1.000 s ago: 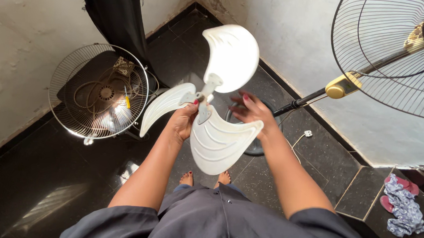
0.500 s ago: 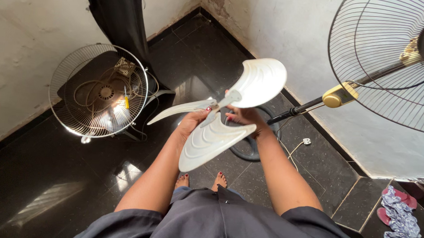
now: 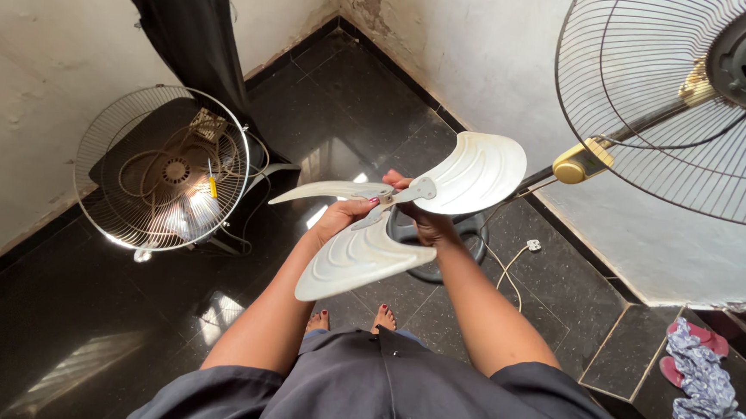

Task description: The person attaches a three-blade fan rotor to a standing fan's motor shaft and secures it with a screwdriver. They then adjust the fan's neck and tilt the head to set the direction.

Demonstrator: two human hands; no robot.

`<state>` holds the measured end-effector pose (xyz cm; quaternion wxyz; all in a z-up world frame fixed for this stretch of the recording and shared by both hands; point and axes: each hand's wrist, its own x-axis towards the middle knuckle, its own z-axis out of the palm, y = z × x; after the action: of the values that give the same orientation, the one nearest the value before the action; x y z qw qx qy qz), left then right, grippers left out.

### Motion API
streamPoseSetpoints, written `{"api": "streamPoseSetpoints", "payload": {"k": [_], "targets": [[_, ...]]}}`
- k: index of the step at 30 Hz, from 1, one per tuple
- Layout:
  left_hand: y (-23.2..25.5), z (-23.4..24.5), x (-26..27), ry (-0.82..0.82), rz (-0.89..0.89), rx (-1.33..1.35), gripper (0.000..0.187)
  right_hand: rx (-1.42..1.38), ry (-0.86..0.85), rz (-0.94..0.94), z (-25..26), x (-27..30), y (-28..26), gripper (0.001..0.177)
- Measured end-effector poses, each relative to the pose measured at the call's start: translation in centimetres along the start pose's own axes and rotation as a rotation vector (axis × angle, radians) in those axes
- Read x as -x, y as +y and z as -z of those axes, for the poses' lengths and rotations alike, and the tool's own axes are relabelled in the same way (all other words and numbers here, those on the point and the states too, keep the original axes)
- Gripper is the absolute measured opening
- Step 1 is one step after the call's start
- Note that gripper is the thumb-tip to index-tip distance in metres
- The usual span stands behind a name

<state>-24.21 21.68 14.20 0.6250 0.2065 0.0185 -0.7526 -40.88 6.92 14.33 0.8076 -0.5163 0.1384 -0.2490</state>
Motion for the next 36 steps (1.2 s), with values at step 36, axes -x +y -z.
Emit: {"api": "streamPoseSetpoints", "payload": {"k": [36], "targets": [[-1.8,15.1,26.0,0.791,-1.340,-0.224,0.039,0.091,-0.176,-0.274,-30.9,0.5,21.7,0.017]]}}
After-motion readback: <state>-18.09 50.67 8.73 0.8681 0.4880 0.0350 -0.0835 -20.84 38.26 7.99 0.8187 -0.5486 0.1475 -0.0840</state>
